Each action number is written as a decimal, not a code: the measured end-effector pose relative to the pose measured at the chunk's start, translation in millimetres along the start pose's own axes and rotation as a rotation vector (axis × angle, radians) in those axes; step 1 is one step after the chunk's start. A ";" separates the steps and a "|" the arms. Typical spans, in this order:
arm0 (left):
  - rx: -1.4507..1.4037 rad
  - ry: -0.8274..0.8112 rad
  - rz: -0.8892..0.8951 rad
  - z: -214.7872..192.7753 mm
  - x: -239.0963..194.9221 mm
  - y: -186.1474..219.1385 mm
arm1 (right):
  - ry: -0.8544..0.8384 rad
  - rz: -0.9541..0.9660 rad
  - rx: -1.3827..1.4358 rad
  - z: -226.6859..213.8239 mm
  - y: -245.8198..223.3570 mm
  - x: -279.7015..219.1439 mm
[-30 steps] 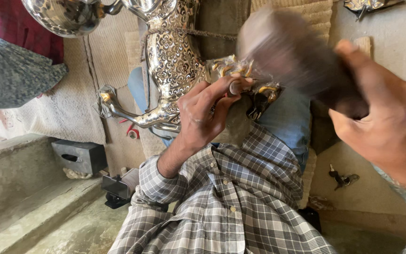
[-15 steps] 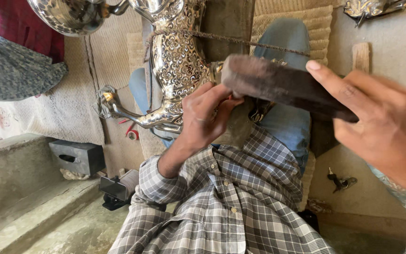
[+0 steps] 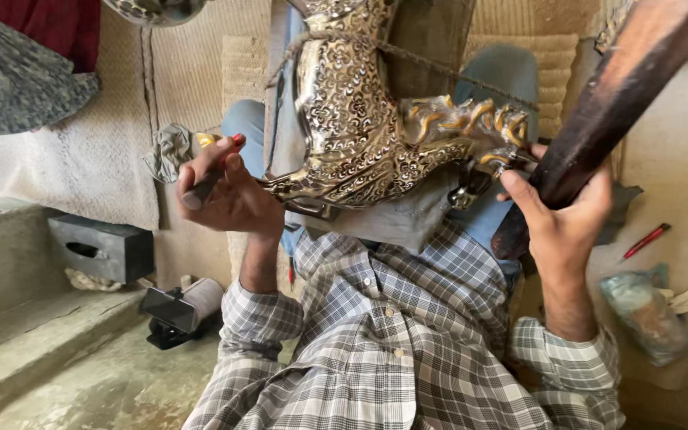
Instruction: The person uses a hammer and chisel to engrave intricate patterns on a silver-colored metal horse figurine. They repeatedly strike the chisel to create detailed designs on the horse's body and head.
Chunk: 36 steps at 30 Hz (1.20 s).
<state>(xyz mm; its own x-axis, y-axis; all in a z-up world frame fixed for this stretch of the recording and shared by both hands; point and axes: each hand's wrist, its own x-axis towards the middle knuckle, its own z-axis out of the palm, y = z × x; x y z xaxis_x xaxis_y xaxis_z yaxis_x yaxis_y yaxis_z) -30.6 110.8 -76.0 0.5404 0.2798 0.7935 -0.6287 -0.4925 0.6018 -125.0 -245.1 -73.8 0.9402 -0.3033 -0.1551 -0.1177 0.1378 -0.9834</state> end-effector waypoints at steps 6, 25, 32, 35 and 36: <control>-0.196 0.033 0.070 7.8 33.7 -18.6 | 0.047 -0.044 0.091 8.7 -18.8 -12.4; 0.282 -0.384 0.411 10.9 75.8 -40.4 | -0.032 -0.149 -0.134 19.0 32.4 -31.6; -0.384 -0.634 -0.127 9.4 33.8 39.9 | -0.024 -0.297 -0.299 -9.1 58.2 -52.8; -0.435 -0.719 -0.286 19.3 23.5 46.7 | -0.031 -0.117 -0.204 -15.3 45.5 -55.8; -0.409 -0.728 -0.303 20.4 21.8 47.1 | -0.032 -0.051 -0.140 -18.0 37.8 -56.9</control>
<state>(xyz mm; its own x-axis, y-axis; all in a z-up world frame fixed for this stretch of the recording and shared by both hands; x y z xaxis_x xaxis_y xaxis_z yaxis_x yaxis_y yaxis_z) -37.1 76.9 -32.1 0.8502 -0.3119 0.4242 -0.4759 -0.1107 0.8725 -188.8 -239.7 -103.8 0.9555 -0.2762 -0.1033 -0.1105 -0.0107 -0.9938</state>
